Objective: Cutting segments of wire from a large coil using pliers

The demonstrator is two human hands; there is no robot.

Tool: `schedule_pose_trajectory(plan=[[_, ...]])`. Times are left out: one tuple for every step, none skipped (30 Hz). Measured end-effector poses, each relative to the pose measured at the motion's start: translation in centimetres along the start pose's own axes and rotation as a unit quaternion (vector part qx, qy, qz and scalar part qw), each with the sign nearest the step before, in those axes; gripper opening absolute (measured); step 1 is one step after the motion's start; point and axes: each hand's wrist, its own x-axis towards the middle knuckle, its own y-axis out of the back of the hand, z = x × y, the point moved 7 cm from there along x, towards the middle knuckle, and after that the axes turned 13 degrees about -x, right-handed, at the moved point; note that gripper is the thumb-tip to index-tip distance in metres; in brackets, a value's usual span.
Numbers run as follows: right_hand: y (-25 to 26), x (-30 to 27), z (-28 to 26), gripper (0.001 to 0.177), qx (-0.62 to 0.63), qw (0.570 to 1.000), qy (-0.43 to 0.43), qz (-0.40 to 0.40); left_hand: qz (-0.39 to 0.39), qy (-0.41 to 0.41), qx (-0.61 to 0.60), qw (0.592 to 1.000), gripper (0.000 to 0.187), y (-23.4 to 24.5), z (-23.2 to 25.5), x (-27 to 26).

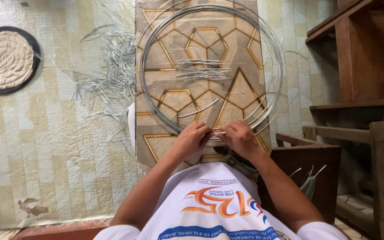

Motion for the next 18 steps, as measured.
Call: schedule_pose_trajectory(plan=[[0.0, -0.3, 0.6, 0.014, 0.005, 1.0, 0.005, 0.001, 0.005, 0.004, 0.004, 1.0, 0.009, 0.6, -0.2, 0.0], [-0.1, -0.5, 1.3, 0.011, -0.028, 1.0, 0.005, 0.0, 0.008, 0.003, 0.01, 1.0, 0.01, 1.2, -0.4, -0.1], [0.2, -0.9, 2.2, 0.011, -0.065, 0.998, 0.001, -0.001, 0.007, -0.001, 0.013, 1.0, 0.01, 1.6, -0.5, 0.1], [-0.1, -1.3, 2.5, 0.011, -0.064, 0.998, 0.002, -0.001, 0.008, -0.001, 0.014, 1.0, 0.01, 2.3, 0.2, 0.6], [-0.3, -1.7, 3.1, 0.01, -0.068, 0.998, -0.009, 0.0, 0.011, 0.003, 0.03, 0.999, 0.013, 3.1, 0.9, 1.0], [-0.5, -2.1, 3.6, 0.011, -0.072, 0.997, -0.02, 0.0, 0.014, 0.006, 0.047, 0.999, 0.017, 3.9, 1.5, 1.5], [-0.8, -2.2, 3.6, 0.011, -0.073, 0.997, -0.02, 0.001, 0.013, 0.004, 0.047, 0.999, 0.017, 3.9, 0.8, 2.0], [-1.1, -2.4, 3.8, 0.011, -0.063, 0.998, -0.03, 0.0, 0.044, -0.005, 0.087, 0.995, 0.014, 4.3, 0.2, 2.6], [-1.4, -2.7, 3.8, 0.011, -0.053, 0.998, -0.04, -0.002, 0.074, -0.014, 0.125, 0.989, 0.011, 4.7, -0.2, 3.0], [-1.3, -2.6, 3.6, 0.011, -0.053, 0.998, -0.042, -0.002, 0.073, -0.014, 0.125, 0.989, 0.011, 4.2, -0.2, 3.9], [-1.1, -2.4, 3.6, 0.01, -0.047, 0.998, -0.041, 0.003, 0.075, 0.01, 0.173, 0.982, 0.014, 3.9, -0.4, 5.1], [-1.0, -2.1, 3.5, 0.009, -0.04, 0.998, -0.04, 0.008, 0.077, 0.035, 0.221, 0.972, 0.018, 3.6, -0.7, 6.2], [-0.8, -2.0, 3.3, 0.009, -0.041, 0.998, -0.04, 0.01, 0.077, 0.034, 0.222, 0.971, 0.018, 2.5, -1.6, 6.8], [-0.7, -1.8, 3.1, 0.009, -0.042, 0.998, -0.04, 0.012, 0.072, 0.022, 0.258, 0.963, 0.022, 1.3, -2.4, 7.4], [-0.5, -1.6, 2.9, 0.009, -0.042, 0.998, -0.041, 0.016, 0.066, 0.011, 0.294, 0.953, 0.027, 0.2, -3.2, 8.1], [-0.3, -1.7, 2.7, 0.009, -0.043, 0.998, -0.041, 0.018, 0.066, 0.009, 0.295, 0.953, 0.027, -0.6, -4.7, 8.0], [-0.2, -1.7, 2.9, 0.011, -0.021, 0.998, -0.055, 0.02, 0.062, -0.007, 0.279, 0.958, 0.019, -1.5, -6.1, 8.1], [-0.1, -1.6, 3.1, 0.014, 0.0, 0.997, -0.068, 0.022, 0.058, -0.024, 0.263, 0.963, 0.012, -2.4, -7.5, 8.3]])
